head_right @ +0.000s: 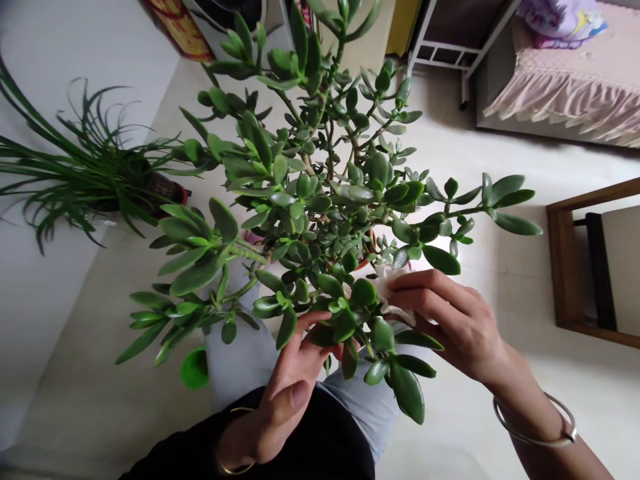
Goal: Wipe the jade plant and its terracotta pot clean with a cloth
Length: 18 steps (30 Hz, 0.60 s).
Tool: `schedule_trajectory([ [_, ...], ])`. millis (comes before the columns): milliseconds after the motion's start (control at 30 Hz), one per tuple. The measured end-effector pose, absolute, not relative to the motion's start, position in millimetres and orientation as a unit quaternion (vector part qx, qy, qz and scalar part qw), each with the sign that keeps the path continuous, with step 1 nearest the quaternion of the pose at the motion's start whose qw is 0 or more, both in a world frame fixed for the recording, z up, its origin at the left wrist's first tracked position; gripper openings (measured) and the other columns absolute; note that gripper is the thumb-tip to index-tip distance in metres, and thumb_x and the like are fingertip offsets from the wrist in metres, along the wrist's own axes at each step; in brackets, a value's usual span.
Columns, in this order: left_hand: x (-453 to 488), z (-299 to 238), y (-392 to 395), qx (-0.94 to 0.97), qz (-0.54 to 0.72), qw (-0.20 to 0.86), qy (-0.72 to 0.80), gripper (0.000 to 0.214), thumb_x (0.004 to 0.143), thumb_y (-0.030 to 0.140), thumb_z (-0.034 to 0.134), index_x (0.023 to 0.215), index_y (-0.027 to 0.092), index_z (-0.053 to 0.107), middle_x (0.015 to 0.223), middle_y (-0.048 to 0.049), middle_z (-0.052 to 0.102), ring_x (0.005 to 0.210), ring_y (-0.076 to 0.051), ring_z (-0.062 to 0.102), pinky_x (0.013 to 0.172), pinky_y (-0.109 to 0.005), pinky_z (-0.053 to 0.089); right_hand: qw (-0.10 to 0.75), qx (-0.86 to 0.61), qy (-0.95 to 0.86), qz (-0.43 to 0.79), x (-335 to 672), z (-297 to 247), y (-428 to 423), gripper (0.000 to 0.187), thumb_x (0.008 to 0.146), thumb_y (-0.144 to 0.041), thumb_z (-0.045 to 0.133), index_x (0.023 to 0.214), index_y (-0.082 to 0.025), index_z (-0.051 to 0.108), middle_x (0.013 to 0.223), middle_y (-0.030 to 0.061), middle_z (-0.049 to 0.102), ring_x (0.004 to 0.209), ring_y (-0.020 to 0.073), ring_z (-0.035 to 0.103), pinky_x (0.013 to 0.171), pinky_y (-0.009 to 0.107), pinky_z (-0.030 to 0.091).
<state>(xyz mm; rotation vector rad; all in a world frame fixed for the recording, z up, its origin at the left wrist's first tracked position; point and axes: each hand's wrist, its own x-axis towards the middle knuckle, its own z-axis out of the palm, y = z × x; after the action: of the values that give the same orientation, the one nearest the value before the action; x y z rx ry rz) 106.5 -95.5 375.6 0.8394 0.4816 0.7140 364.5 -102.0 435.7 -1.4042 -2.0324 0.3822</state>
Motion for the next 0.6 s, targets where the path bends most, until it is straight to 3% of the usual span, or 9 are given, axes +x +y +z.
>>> schedule_trajectory([
  [167, 108.8, 374.1, -96.2, 0.418, 0.349, 0.810, 0.217, 0.062, 0.095, 0.056, 0.058, 0.150, 0.031, 0.044, 0.137, -0.0103, 0.058, 0.105, -0.024, 0.057, 0.096, -0.045, 0.048, 0.296, -0.591, -0.742, 0.108, 375.7, 444.8, -121.1, 0.035, 0.089, -0.007, 0.070, 0.114, -0.031, 0.071, 0.110, 0.0041, 0.075, 0.088, 0.0180, 0.076, 0.078, 0.030, 0.061],
  [400, 110.3, 379.2, -97.0, 0.406, 0.330, 0.822, 0.224, 0.064, 0.095, 0.057, 0.060, 0.151, 0.030, 0.043, 0.148, -0.0116, 0.051, 0.116, -0.026, 0.055, 0.099, -0.045, 0.046, 0.185, -0.595, -0.782, 0.031, 387.3, 501.1, -124.6, 0.027, 0.090, -0.018, 0.072, 0.112, -0.034, 0.075, 0.103, 0.0028, 0.074, 0.082, 0.0169, 0.074, 0.068, 0.029, 0.059],
  [500, 109.5, 375.9, -98.3, 0.409, 0.335, 0.823, 0.208, 0.061, 0.097, 0.054, 0.059, 0.152, 0.033, 0.043, 0.147, -0.0098, 0.053, 0.118, -0.026, 0.055, 0.101, -0.044, 0.045, 0.153, -0.576, -0.797, 0.099, 378.5, 512.4, -99.7, 0.012, 0.097, -0.028, 0.067, 0.107, -0.031, 0.070, 0.101, 0.0027, 0.073, 0.077, 0.0170, 0.073, 0.066, 0.028, 0.059],
  [600, 108.0, 373.6, -98.8, 0.407, 0.337, 0.825, 0.201, 0.062, 0.097, 0.053, 0.059, 0.153, 0.033, 0.042, 0.147, -0.0099, 0.054, 0.122, -0.027, 0.055, 0.102, -0.046, 0.044, 0.126, -0.546, -0.801, 0.210, 370.5, 511.8, -75.5, 0.017, 0.103, -0.038, 0.058, 0.107, -0.029, 0.072, 0.106, 0.0047, 0.072, 0.075, 0.0132, 0.073, 0.061, 0.021, 0.057],
])
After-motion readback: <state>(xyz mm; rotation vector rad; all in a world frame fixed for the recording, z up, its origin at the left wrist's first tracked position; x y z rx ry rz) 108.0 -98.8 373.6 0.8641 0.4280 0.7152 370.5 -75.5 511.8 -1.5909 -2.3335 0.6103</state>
